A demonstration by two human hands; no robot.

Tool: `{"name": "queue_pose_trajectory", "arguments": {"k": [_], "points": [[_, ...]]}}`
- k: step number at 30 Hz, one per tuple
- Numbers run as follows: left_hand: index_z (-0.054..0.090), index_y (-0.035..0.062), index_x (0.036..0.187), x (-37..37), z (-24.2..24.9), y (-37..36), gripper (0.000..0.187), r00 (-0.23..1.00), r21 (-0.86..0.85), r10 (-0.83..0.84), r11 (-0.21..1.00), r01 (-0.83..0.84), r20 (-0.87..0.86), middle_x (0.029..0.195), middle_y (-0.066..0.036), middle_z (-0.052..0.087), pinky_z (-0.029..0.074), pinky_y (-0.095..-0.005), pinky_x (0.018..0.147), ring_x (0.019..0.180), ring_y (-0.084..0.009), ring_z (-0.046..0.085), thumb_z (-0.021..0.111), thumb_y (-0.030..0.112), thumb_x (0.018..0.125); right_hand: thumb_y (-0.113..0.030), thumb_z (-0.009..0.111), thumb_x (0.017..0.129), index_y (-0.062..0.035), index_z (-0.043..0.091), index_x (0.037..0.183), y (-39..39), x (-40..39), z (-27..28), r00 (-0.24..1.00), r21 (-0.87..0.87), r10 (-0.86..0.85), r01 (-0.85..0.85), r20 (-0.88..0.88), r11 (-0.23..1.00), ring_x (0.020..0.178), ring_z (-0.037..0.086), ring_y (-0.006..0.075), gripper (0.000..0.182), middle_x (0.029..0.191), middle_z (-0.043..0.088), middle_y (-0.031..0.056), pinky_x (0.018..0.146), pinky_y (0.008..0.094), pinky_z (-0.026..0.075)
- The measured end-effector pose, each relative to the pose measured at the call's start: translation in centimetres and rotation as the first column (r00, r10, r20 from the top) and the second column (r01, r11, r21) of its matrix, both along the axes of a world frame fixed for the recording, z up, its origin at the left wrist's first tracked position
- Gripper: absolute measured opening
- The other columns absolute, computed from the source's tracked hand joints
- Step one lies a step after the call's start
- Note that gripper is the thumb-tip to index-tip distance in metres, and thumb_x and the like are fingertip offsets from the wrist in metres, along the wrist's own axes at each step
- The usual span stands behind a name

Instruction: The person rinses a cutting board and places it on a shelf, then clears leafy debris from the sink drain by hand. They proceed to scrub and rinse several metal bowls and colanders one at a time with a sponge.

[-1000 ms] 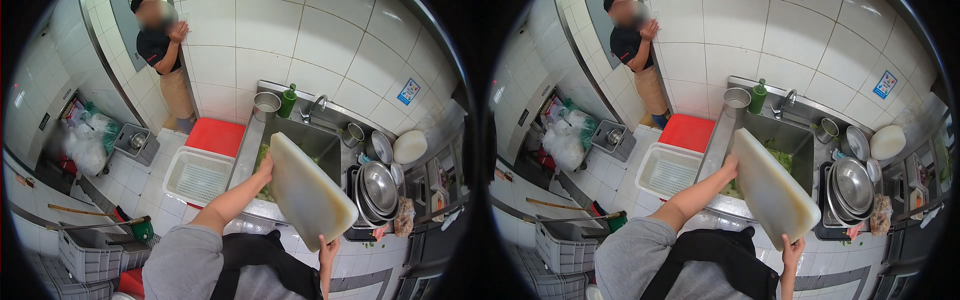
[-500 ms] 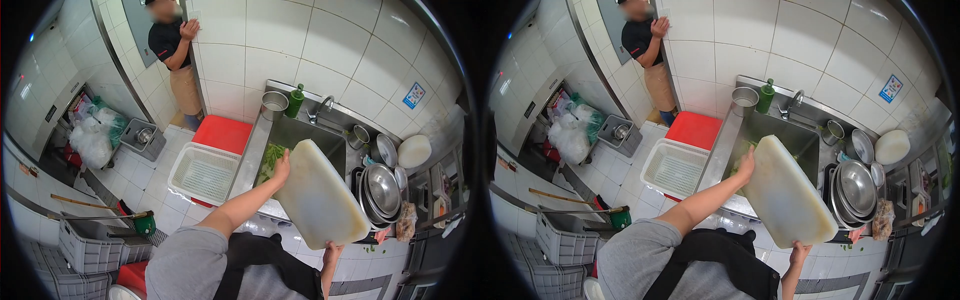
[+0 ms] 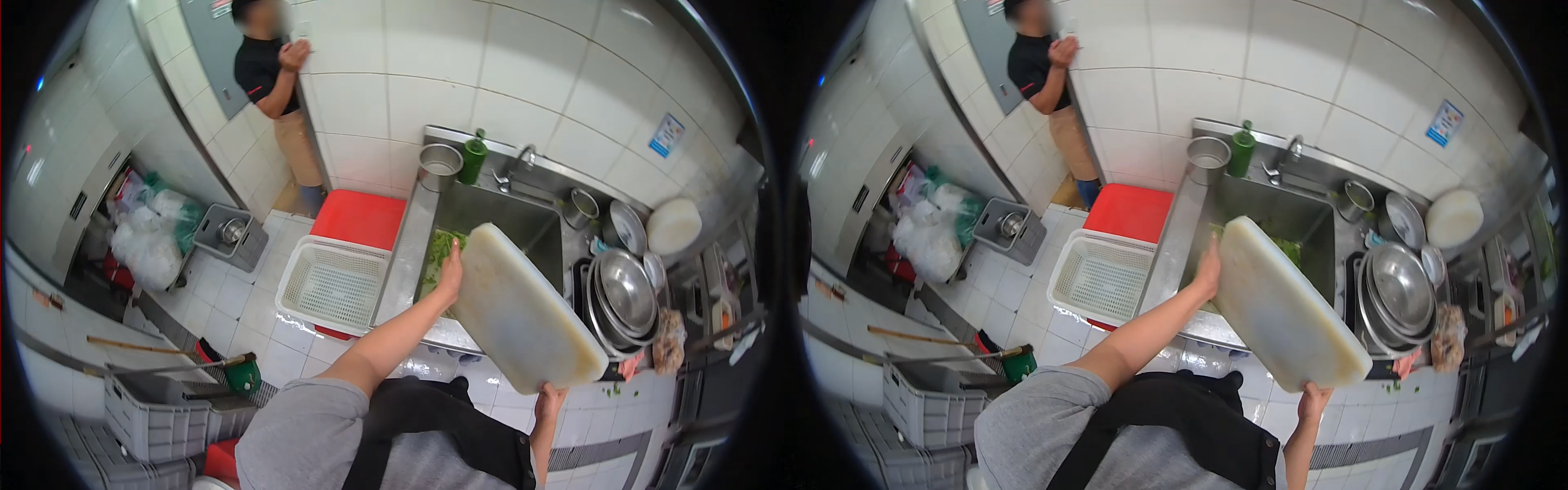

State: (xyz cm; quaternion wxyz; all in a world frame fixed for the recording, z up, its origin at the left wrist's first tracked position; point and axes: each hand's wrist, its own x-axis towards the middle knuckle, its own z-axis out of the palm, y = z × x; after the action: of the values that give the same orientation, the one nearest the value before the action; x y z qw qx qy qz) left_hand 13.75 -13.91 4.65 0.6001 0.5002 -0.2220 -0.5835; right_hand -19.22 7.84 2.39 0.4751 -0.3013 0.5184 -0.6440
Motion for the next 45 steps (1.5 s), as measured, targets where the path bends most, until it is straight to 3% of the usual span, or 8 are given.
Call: {"name": "queue_pose_trajectory", "arguments": {"k": [5,11,15,17,20,30,36,45], "points": [[0.061,-0.0022,0.115,0.8,-1.3,0.2,0.056,0.99,-0.087,-0.092,0.993,0.082,-0.11,0.11,-0.013,0.064,0.047,-0.0371,0.09,0.097,-0.0212,0.06,0.034,0.045,0.102,0.007,0.058,0.059,-0.0004,0.044,0.128,0.8,-1.5,-2.4,0.999,-0.003,-0.027,0.027,-0.024,1.0,0.111,0.053,0.0222,0.07,0.118,0.054,0.0082,0.096,0.0352,0.042],[0.06,-0.0033,0.115,0.5,-0.2,0.6,0.057,0.999,-0.086,0.012,0.996,-0.016,-0.041,0.107,-0.013,0.064,0.048,-0.0363,0.087,0.094,-0.0202,0.061,0.035,0.046,0.103,0.007,0.058,0.059,-0.0007,0.044,0.129,-0.2,-0.5,-0.5,0.995,0.026,0.057,-0.055,-0.085,0.998,0.111,0.054,0.0233,0.072,0.118,0.053,0.0077,0.096,0.0348,0.041],[0.062,-0.0049,0.11,0.5,-0.7,0.1,0.06,0.998,-0.074,0.043,0.996,-0.04,0.042,0.1,-0.012,0.065,0.047,-0.0347,0.082,0.088,-0.0191,0.059,0.037,0.049,0.102,0.008,0.053,0.061,-0.002,0.046,0.124,-0.5,-0.1,-0.5,0.998,-0.018,0.041,-0.042,-0.041,0.999,0.098,0.056,0.0188,0.064,0.11,0.055,0.0054,0.077,0.0293,0.046],[0.063,-0.005,0.108,0.4,0.0,0.5,0.061,0.999,-0.069,0.02,0.997,-0.017,0.033,0.098,-0.011,0.065,0.047,-0.0344,0.082,0.087,-0.019,0.058,0.038,0.05,0.101,0.007,0.053,0.058,0.0012,0.043,0.128,-0.2,-0.7,-1.1,0.999,0.015,0.036,-0.035,-0.027,0.999,0.111,0.053,0.0237,0.072,0.118,0.053,0.0084,0.095,0.0343,0.042],[0.064,-0.0042,0.106,0.9,0.0,0.6,0.062,0.992,0.024,0.001,1.0,-0.004,0.127,0.095,-0.011,0.065,0.047,-0.0347,0.083,0.086,-0.0195,0.059,0.039,0.052,0.1,0.006,0.053,0.058,0.0017,0.043,0.128,-0.3,-1.4,-1.6,0.995,0.062,0.092,-0.09,-0.039,0.994,0.112,0.053,0.0239,0.072,0.118,0.053,0.0087,0.096,0.0345,0.041],[0.055,0.0032,0.124,3.8,-3.3,-0.3,0.048,0.974,-0.093,-0.226,0.97,0.224,-0.015,0.124,-0.012,0.058,0.04,-0.0392,0.101,0.114,-0.0234,0.055,0.034,0.042,0.103,0.002,0.062,0.06,0.0024,0.051,0.121,-0.8,-1.0,-1.9,0.975,0.189,0.16,-0.129,-0.157,0.973,0.098,0.058,0.0223,0.061,0.108,0.059,0.0081,0.085,0.0331,0.047],[0.057,0.0016,0.125,3.4,-2.2,2.8,0.06,0.991,-0.068,-0.119,0.991,0.115,-0.061,0.126,-0.007,0.059,0.033,-0.0353,0.105,0.12,-0.018,0.049,0.037,0.053,0.1,0.002,0.065,0.06,0.0021,0.055,0.115,-0.5,1.6,0.3,0.984,0.128,0.02,0.002,-0.177,0.992,0.097,0.058,0.022,0.056,0.104,0.06,0.0079,0.083,0.0337,0.048],[0.057,0.0013,0.122,5.8,-7.7,2.1,0.069,0.973,-0.139,-0.224,0.967,0.214,-0.059,0.119,-0.005,0.062,0.034,-0.0324,0.102,0.113,-0.0144,0.051,0.036,0.062,0.097,0.004,0.057,0.057,0.0002,0.049,0.125,-1.0,0.6,-1.5,0.984,0.13,0.12,-0.103,-0.13,0.986,0.11,0.054,0.0234,0.068,0.116,0.055,0.0075,0.094,0.0356,0.044]]}}
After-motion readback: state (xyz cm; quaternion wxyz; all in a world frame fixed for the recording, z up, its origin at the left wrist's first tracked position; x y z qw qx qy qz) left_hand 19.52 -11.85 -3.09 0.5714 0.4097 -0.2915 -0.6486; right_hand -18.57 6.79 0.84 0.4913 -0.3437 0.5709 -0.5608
